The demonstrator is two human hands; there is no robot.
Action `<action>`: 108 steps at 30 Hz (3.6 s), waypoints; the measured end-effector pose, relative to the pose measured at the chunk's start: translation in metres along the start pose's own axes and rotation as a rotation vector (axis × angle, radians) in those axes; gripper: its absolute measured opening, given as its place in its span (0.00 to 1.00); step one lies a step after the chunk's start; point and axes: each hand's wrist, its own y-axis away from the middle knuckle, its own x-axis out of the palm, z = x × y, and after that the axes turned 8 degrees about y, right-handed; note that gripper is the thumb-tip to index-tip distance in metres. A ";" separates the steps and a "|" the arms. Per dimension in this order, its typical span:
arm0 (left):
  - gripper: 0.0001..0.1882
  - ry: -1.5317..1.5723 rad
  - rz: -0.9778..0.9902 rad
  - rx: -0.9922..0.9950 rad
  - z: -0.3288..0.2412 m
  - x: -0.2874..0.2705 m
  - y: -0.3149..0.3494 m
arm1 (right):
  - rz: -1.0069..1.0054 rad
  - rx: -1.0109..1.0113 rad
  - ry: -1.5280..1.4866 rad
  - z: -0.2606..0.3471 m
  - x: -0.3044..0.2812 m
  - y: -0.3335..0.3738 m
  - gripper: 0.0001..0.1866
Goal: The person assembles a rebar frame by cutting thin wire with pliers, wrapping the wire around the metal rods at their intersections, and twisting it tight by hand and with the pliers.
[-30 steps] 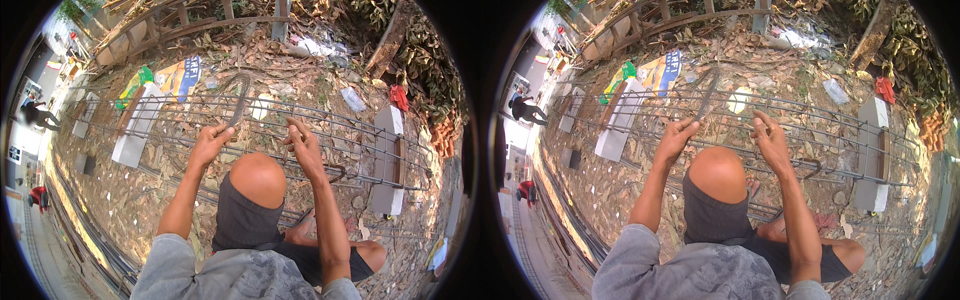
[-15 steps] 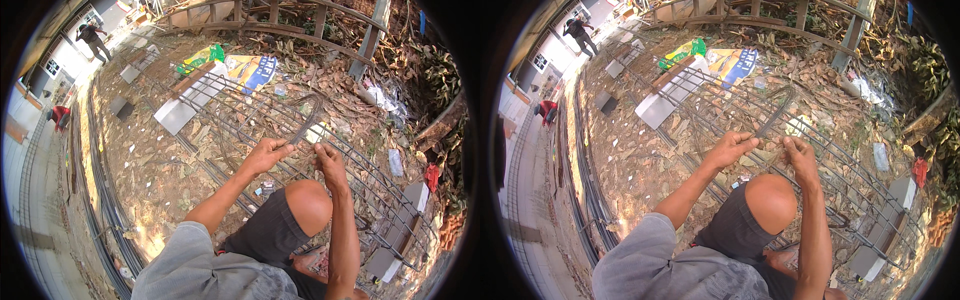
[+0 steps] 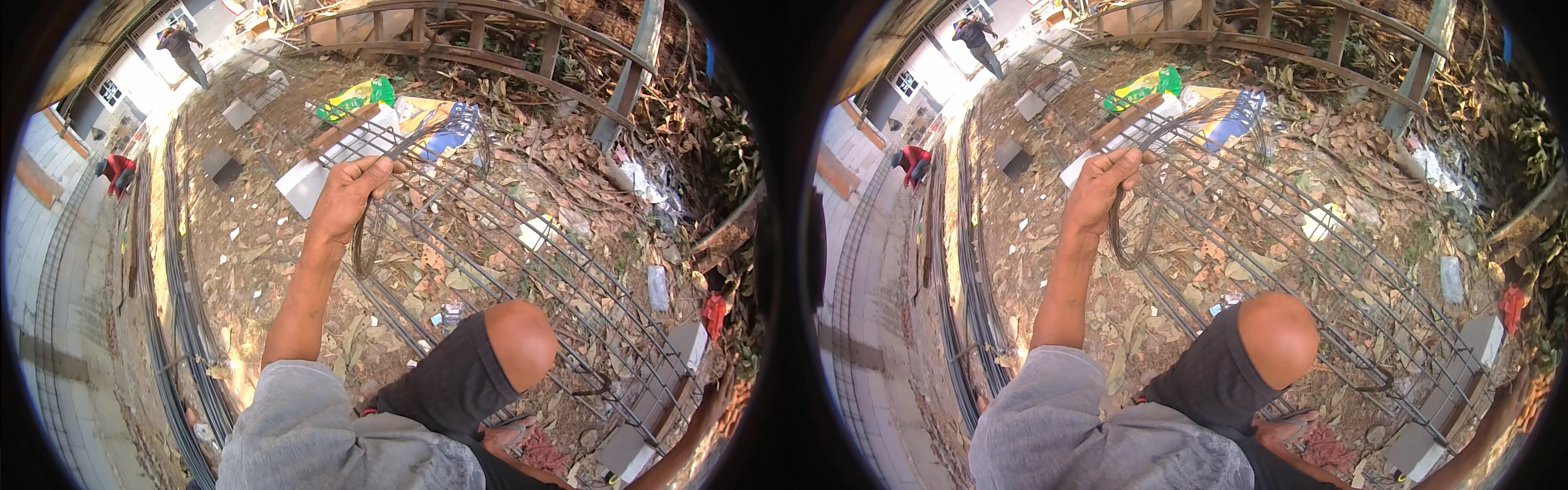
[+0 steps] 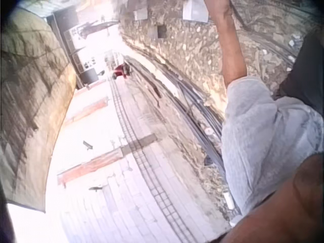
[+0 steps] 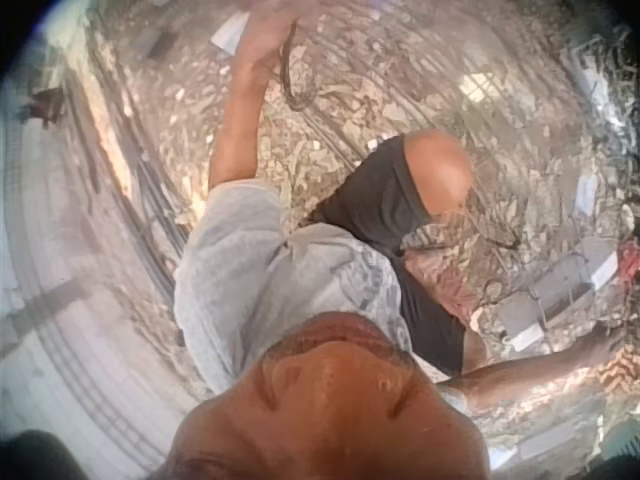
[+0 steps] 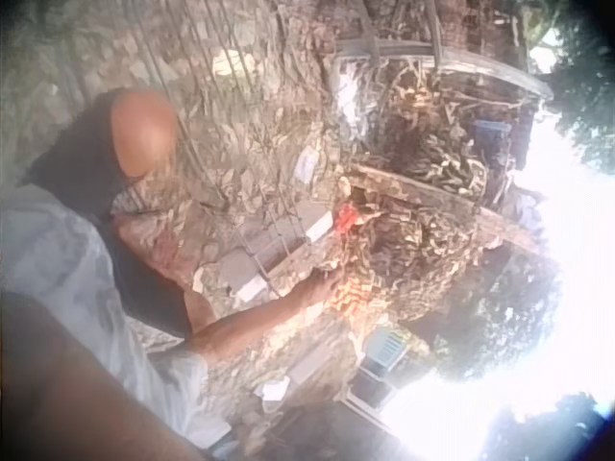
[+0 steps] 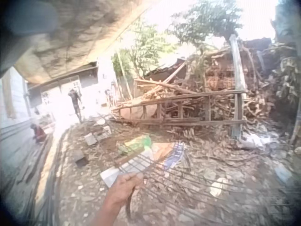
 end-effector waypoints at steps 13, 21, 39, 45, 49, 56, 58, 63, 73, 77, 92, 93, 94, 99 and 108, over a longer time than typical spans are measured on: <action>0.15 -0.043 0.009 -0.170 0.037 0.050 -0.210 | 0.084 0.782 -0.717 -0.048 -0.021 0.163 0.26; 0.16 0.051 -0.212 0.113 -0.143 -0.099 -0.141 | 0.030 0.892 -0.599 -0.082 -0.062 0.191 0.33; 0.23 -1.490 -0.067 0.080 0.144 -0.082 -0.210 | -0.254 0.970 -0.582 -0.048 -0.122 0.231 0.22; 0.23 -1.446 -0.034 0.058 0.268 -0.134 -0.195 | 0.023 1.217 -0.476 -0.016 -0.146 0.332 0.19; 0.25 -1.240 0.124 -0.065 0.260 -0.139 -0.209 | 0.338 1.240 -0.526 0.005 -0.116 0.377 0.24; 0.35 -1.202 -0.052 0.039 0.178 -0.161 -0.194 | 0.308 1.114 -0.306 0.047 -0.048 0.420 0.32; 0.36 -1.200 -0.145 0.361 0.146 -0.187 -0.155 | 0.325 1.091 -0.242 0.098 -0.037 0.423 0.32; 0.33 -1.353 -0.463 0.160 0.118 -0.265 -0.018 | 0.498 1.046 -0.259 0.215 -0.010 0.458 0.32; 0.26 -0.222 -0.239 -0.928 0.221 -0.227 0.139 | 0.646 0.998 -0.259 0.272 0.011 0.466 0.32; 0.25 -0.253 -0.098 -0.859 0.259 -0.131 0.125 | 0.665 0.974 -0.239 0.282 0.013 0.456 0.33; 0.23 -0.205 -0.126 -0.972 0.379 -0.017 0.148 | 0.939 1.000 -0.170 0.342 0.127 0.414 0.33; 0.23 -0.207 -0.134 -0.992 0.369 -0.030 0.156 | 0.971 0.991 -0.112 0.351 0.135 0.412 0.34; 0.22 -0.192 -0.130 -1.026 0.359 -0.036 0.167 | 1.004 0.971 0.004 0.352 0.135 0.406 0.34; 0.22 -0.285 -0.344 -1.153 0.242 -0.086 0.216 | 0.818 1.232 0.120 0.337 0.177 0.357 0.40; 0.20 -0.490 -0.331 -1.185 0.145 -0.135 0.128 | 0.596 1.427 -0.257 0.351 0.194 0.418 0.37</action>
